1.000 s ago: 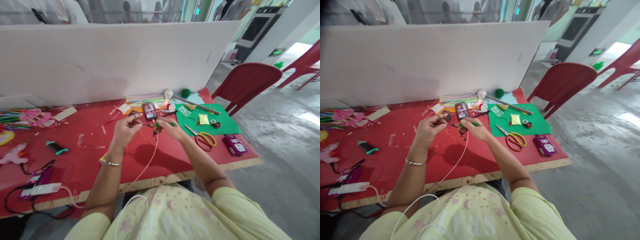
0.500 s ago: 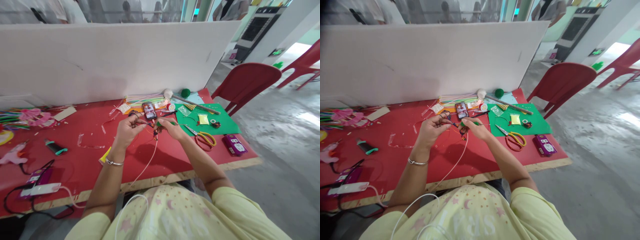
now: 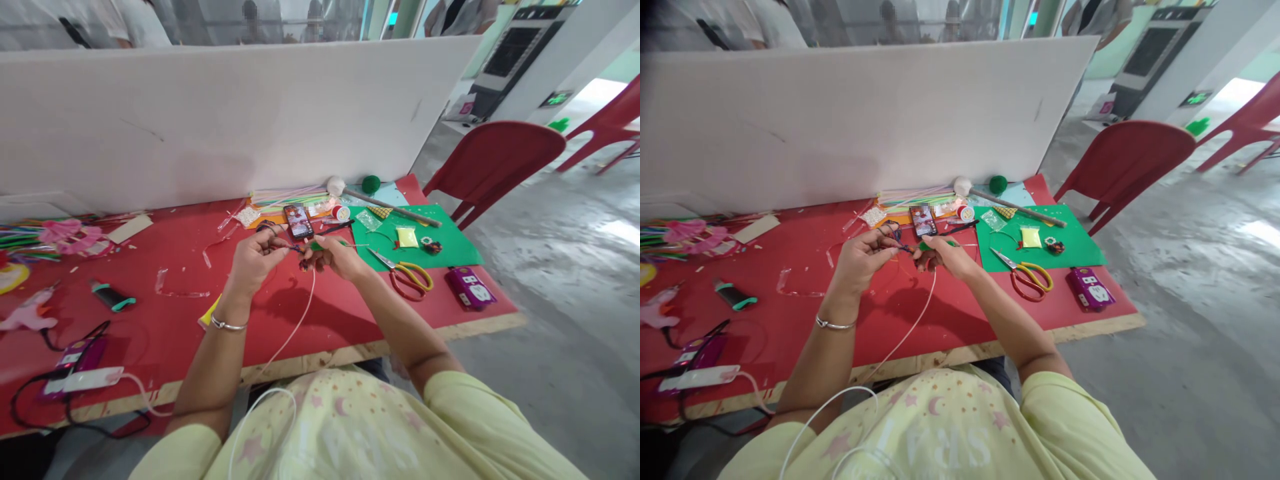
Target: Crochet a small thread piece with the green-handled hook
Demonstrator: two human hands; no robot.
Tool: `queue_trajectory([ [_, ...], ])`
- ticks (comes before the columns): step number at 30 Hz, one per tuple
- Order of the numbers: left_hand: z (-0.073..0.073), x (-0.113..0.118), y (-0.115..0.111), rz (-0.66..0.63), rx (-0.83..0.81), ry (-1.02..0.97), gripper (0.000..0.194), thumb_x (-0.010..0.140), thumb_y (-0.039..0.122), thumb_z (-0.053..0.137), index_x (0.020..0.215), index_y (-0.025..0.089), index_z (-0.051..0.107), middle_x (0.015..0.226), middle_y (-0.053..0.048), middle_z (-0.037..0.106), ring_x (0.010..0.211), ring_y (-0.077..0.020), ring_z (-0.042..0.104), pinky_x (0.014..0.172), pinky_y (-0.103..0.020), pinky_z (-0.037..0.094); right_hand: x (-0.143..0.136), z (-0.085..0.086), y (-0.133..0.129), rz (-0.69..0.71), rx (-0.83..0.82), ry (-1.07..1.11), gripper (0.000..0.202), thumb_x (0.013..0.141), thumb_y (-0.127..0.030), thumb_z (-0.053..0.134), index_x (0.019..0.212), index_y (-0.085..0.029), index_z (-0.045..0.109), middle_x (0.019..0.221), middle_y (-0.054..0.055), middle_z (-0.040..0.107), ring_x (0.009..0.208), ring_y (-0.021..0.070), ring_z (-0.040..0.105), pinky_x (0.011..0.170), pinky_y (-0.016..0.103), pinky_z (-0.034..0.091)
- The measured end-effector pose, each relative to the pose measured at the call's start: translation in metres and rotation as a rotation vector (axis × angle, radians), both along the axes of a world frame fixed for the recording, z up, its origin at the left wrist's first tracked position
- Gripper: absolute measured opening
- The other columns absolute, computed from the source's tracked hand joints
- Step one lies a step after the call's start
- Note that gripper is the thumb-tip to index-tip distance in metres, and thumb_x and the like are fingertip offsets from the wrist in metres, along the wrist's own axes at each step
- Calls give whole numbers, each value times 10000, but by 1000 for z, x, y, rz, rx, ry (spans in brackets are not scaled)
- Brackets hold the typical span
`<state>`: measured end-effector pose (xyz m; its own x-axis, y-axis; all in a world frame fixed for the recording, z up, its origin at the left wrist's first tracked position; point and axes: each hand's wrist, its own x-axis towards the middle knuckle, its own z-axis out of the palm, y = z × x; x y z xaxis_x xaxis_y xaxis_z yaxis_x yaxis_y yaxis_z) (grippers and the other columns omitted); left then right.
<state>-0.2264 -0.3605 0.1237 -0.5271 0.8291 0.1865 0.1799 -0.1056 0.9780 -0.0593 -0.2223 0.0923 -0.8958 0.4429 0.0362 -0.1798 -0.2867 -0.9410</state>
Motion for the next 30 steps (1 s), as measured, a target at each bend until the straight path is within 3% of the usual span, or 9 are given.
queue_trajectory([
  [13,-5,0,2,8,16,5,475,695,273,854,1155,180,784,876,-65,741,740,-161,644,618,-251,482,0,3,0,-29,-62,47,425,868,-541,649,783,-130,713,792,93,752,597,144,668,528,242,490],
  [18,-7,7,4,-23,26,-78,615,636,293,911,1224,194,759,925,-58,751,812,-169,670,686,-256,517,-1,0,-1,-31,-48,16,431,872,-564,635,801,-146,713,732,65,723,558,128,606,473,226,392],
  [24,-4,12,5,1,17,-104,567,673,307,891,1211,186,760,839,-24,717,754,-147,654,678,-244,508,1,-3,-2,-92,89,-60,462,906,-599,610,831,-164,747,788,49,727,569,99,532,458,206,305],
  [27,-4,11,4,-24,40,-100,530,657,278,898,1163,183,772,894,-42,736,817,-156,666,701,-236,509,3,0,-4,-101,216,-45,473,932,-608,585,846,-174,753,778,41,720,596,116,555,492,221,357],
  [30,-2,10,3,-39,28,-104,519,676,303,888,1167,181,770,862,-35,726,747,-142,639,642,-233,490,7,9,-8,-95,346,-31,474,966,-599,551,858,-180,746,837,42,734,649,127,596,557,237,423],
])
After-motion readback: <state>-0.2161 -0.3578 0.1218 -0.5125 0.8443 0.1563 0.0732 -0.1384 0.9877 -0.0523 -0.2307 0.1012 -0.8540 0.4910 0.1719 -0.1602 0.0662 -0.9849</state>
